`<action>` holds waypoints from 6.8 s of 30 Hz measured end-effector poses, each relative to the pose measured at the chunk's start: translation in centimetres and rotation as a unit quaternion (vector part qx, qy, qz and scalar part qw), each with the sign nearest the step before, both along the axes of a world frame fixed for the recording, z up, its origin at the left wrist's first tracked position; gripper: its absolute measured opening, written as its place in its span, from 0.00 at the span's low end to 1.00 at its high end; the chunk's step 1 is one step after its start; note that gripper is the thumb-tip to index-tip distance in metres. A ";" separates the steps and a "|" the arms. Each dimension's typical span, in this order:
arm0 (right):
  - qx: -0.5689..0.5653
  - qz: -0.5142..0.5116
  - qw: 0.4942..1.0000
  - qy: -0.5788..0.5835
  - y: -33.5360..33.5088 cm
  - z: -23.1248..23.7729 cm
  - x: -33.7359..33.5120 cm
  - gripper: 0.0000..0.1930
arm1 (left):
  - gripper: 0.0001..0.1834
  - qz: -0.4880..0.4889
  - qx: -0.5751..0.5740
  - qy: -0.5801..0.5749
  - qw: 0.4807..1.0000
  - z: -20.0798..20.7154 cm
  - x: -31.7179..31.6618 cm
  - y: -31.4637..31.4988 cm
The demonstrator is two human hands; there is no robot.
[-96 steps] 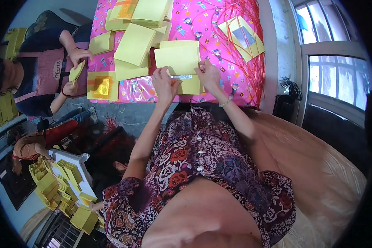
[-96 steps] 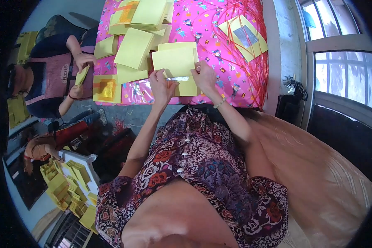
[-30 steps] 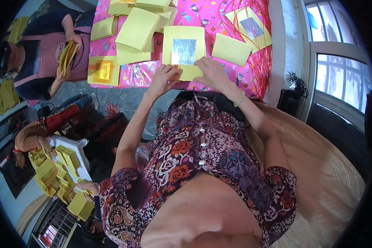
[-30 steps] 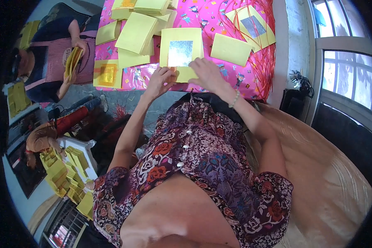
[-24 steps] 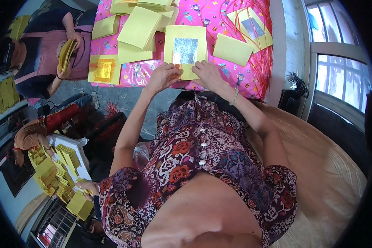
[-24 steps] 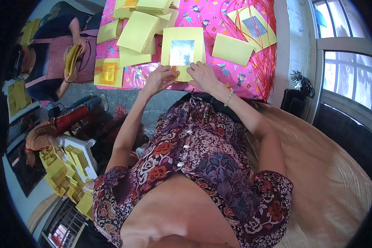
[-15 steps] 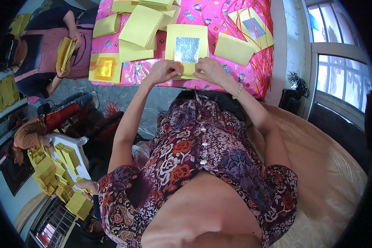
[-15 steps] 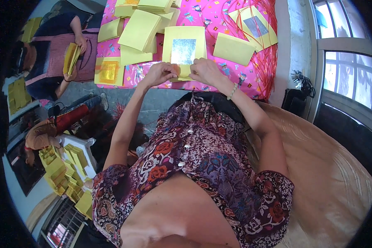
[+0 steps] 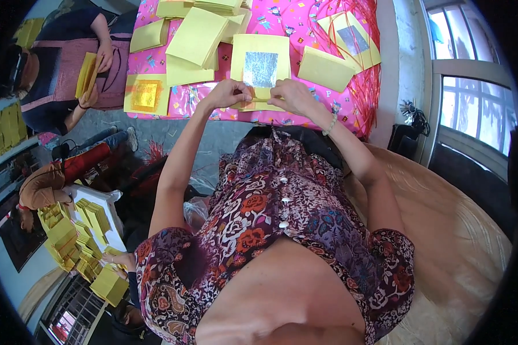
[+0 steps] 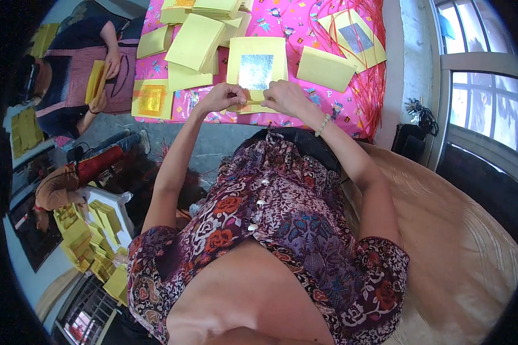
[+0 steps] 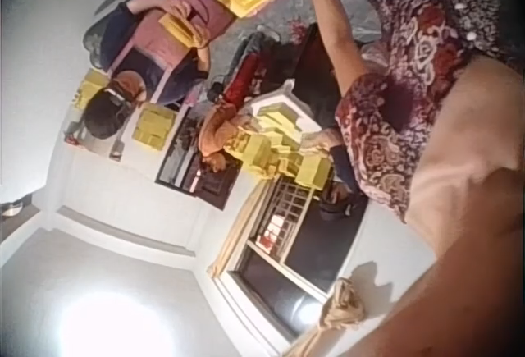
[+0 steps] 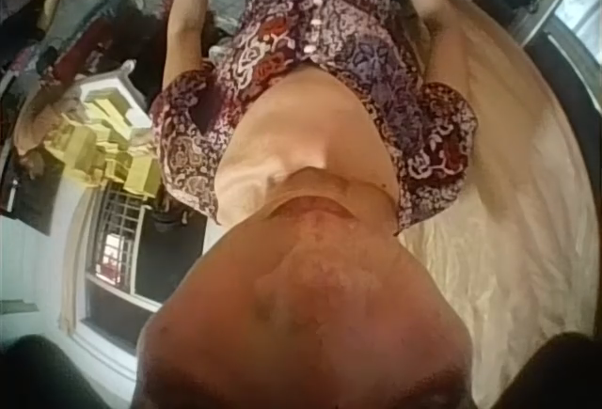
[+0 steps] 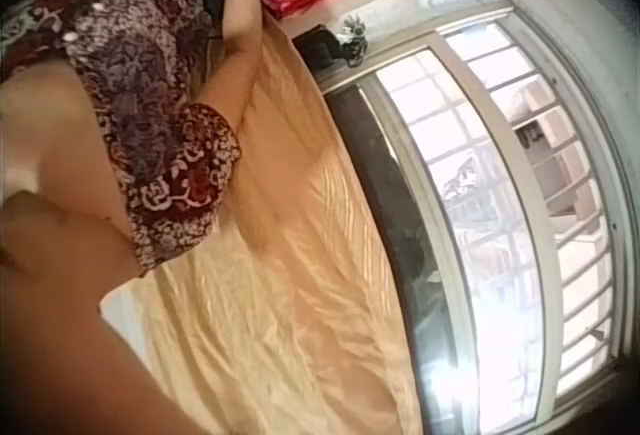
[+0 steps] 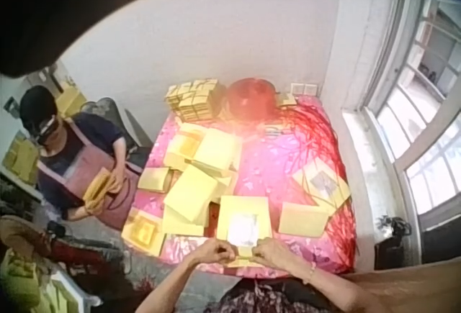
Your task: Folding and applying foil to stacks of yellow joss paper at a manual workstation.
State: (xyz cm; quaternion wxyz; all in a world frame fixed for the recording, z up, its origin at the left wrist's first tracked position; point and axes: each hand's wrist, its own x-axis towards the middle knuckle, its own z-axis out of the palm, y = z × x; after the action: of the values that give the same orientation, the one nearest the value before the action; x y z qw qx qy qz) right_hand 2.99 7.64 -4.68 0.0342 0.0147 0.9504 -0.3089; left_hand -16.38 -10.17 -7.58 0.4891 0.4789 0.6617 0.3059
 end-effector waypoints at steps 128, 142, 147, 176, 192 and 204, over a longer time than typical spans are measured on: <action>-0.075 -0.401 0.902 -0.141 1.4 -1.1 -4.0 0.22 | 0.19 0.187 -0.008 0.370 0.910 2.2 2.6 5.0; -0.004 -0.428 0.900 0.089 0.5 3.0 -4.0 0.18 | 0.26 0.222 0.052 0.399 0.888 0.5 3.4 4.9; 0.006 -0.287 0.958 0.006 -0.6 0.9 -3.0 0.14 | 0.26 0.232 0.081 0.403 0.882 0.2 3.6 4.7; -0.116 -0.334 0.926 0.131 -2.4 -0.6 -0.8 0.07 | 0.28 0.275 0.134 0.387 0.870 2.2 5.2 2.2; -0.045 -0.282 0.958 0.039 -2.3 -1.0 -3.9 0.12 | 0.28 0.279 0.129 0.375 0.875 0.5 4.6 2.9; -0.034 -0.235 0.971 0.023 -1.0 -1.9 -3.8 0.13 | 0.20 0.313 0.144 0.208 0.915 -0.9 1.9 0.4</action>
State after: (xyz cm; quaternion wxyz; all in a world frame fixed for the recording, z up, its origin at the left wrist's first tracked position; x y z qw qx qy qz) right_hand -0.80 6.59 -6.62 -0.0605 0.2291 0.9097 -0.3411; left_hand -14.43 -9.74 -8.47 0.1453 0.3656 0.8135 0.4283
